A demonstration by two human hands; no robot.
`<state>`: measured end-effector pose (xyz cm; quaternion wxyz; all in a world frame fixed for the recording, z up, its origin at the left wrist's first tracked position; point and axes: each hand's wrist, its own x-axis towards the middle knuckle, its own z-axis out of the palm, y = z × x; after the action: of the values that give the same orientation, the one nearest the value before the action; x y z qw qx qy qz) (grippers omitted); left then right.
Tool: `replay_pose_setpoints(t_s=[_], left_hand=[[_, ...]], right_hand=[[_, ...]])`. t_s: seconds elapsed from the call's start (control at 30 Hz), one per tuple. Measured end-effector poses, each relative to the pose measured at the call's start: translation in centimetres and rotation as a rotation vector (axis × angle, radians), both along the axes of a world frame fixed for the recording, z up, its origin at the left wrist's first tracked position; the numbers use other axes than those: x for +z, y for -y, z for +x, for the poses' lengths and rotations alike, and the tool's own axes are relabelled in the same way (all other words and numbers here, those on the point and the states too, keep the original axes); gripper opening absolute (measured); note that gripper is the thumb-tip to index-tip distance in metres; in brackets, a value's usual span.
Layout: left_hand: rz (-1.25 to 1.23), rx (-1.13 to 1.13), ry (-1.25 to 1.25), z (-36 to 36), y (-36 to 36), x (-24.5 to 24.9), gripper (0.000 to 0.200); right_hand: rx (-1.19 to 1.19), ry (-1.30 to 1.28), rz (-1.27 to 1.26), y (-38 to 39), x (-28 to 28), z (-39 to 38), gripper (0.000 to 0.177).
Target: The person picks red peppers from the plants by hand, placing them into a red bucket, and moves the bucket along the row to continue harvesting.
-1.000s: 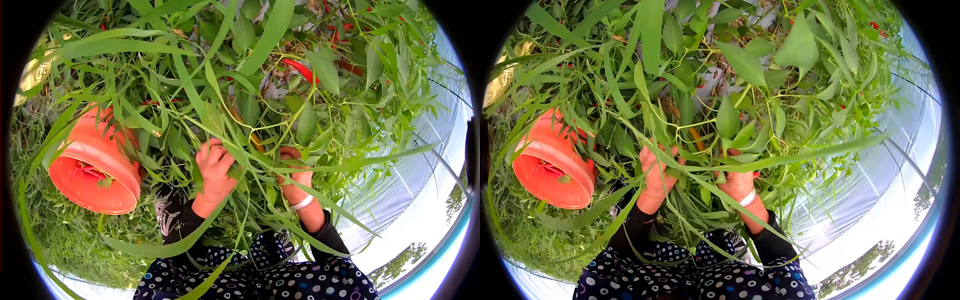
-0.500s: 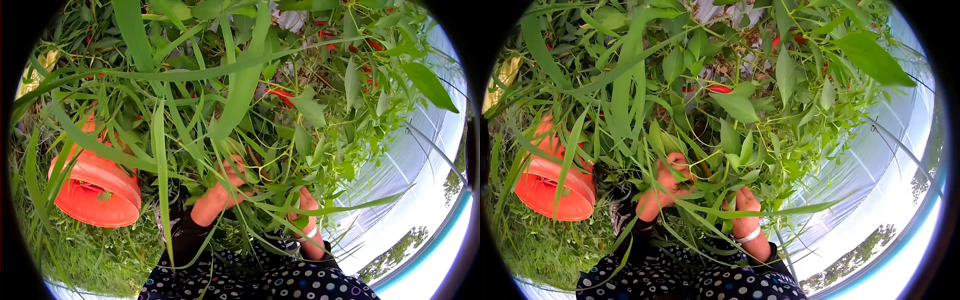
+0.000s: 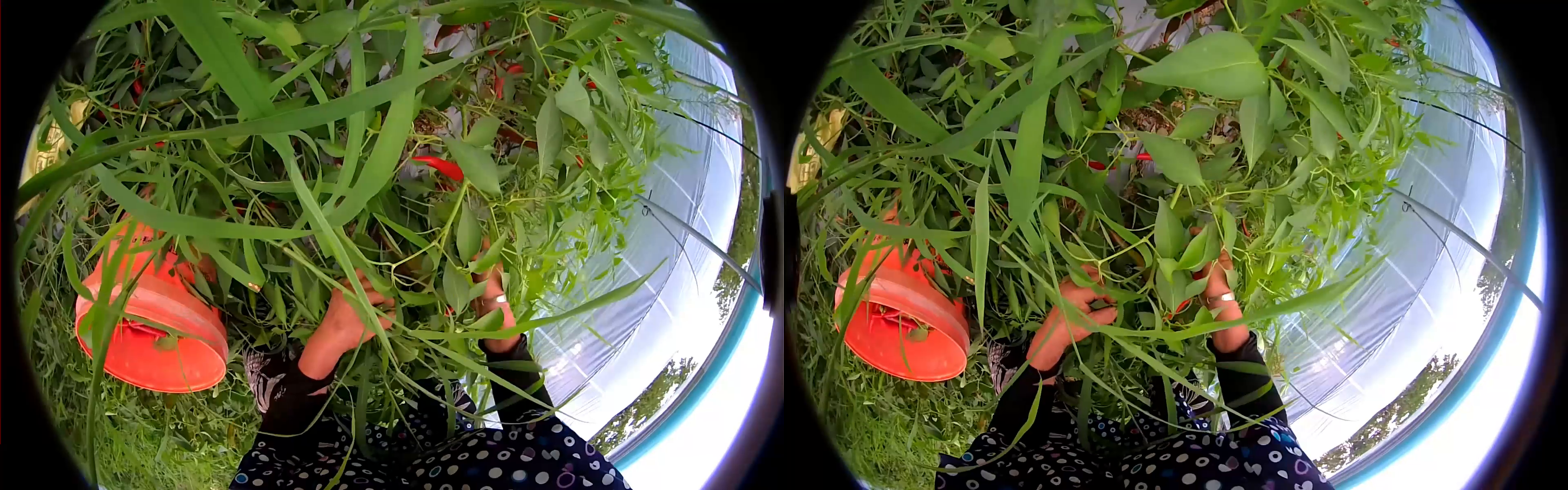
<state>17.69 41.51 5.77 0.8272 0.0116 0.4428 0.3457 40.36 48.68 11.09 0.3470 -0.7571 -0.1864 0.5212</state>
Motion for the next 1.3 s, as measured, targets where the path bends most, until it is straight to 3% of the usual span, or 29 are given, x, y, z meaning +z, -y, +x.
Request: replay_pose_setpoints(t_s=[0.07, 0.13, 0.2, 0.23, 0.3, 0.33, 0.4, 0.43, 0.47, 0.53, 0.6, 0.67, 0.73, 0.8, 0.83, 1.0, 1.07, 1.13, 1.2, 1.3], left_hand=[[0.763, -0.312, -0.546, -1.9, -1.8, 1.5, 0.015], [0.723, -0.359, -0.511, -1.9, -1.7, 1.6, 0.012], [0.706, -0.392, -0.487, -2.1, -1.8, 2.0, 0.013], [0.735, -0.286, -0.482, -2.1, -1.2, 1.6, 0.017], [0.733, -0.315, -0.486, -2.5, -0.9, 1.5, 0.019], [0.754, -0.330, -0.459, -2.7, -0.9, 1.5, 0.021], [0.701, -0.313, -0.394, -2.4, -0.6, 1.4, 0.023], [0.695, -0.336, -0.437, -2.3, -0.4, 1.5, 0.023], [0.690, -0.357, -0.479, -2.2, -0.3, 1.6, 0.023], [0.680, -0.327, -0.502, -2.2, -0.3, 1.8, 0.023], [0.700, -0.378, -0.521, -2.3, -0.5, 1.8, 0.022], [0.700, -0.430, -0.511, -2.5, -0.8, 2.0, 0.022], [0.664, -0.401, -0.489, -2.5, -1.0, 2.3, 0.021], [0.705, -0.409, -0.514, -2.3, -0.4, 2.0, 0.020], [0.720, -0.400, -0.534, -2.1, -0.2, 1.8, 0.020], [0.750, -0.335, -0.594, -2.0, -0.5, 1.9, 0.020], [0.537, -0.261, -0.335, -1.1, 1.0, 0.0, 0.020], [0.619, -0.263, -0.447, -1.6, 0.4, 0.6, 0.020], [0.702, -0.263, -0.565, -1.4, 0.2, 0.9, 0.020], [0.652, -0.281, -0.523, -1.9, 0.1, 1.1, 0.021]], right_hand=[[-0.245, -0.021, -0.135, -4.7, 0.4, -1.7, 0.036], [0.148, 0.002, -0.033, -6.5, -2.9, 2.9, 0.044], [0.408, 0.211, 0.013, -9.0, -0.8, -0.8, 0.049], [0.409, 0.178, -0.002, -8.7, -1.6, -0.8, 0.049], [0.588, -0.038, 0.358, -9.0, -2.4, -0.3, 0.041], [0.585, -0.054, 0.356, -9.1, -2.2, 0.1, 0.041], [0.528, 0.005, 0.042, -9.4, -0.7, 0.5, 0.030], [0.750, 0.338, 0.209, -9.2, 0.3, -1.6, 0.020], [0.750, 0.332, 0.206, -8.4, 0.3, -1.9, 0.020], [0.519, 0.208, 0.239, -7.1, 0.5, -2.2, 0.022], [0.560, 0.165, 0.305, -6.7, 0.8, -1.6, 0.024], [0.431, -0.105, 0.191, -5.8, 0.5, 0.4, 0.028], [0.377, -0.144, 0.254, -3.6, -0.1, 2.5, 0.024], [0.054, -0.436, -0.090, -3.1, -0.1, 5.8, 0.040], [0.119, -0.284, -0.069, -2.1, 0.7, 4.9, 0.037], [0.024, -0.228, 0.067, 1.2, 4.5, -0.7, 0.025], [-0.022, -0.206, 0.126, 1.7, 4.8, -1.7, 0.021], [0.257, 0.005, -0.076, -1.7, 2.6, -1.2, 0.043], [0.319, 0.000, -0.074, -1.7, 2.7, -3.8, 0.042], [0.565, -0.024, -0.169, -5.2, -5.3, -3.0, 0.038]])
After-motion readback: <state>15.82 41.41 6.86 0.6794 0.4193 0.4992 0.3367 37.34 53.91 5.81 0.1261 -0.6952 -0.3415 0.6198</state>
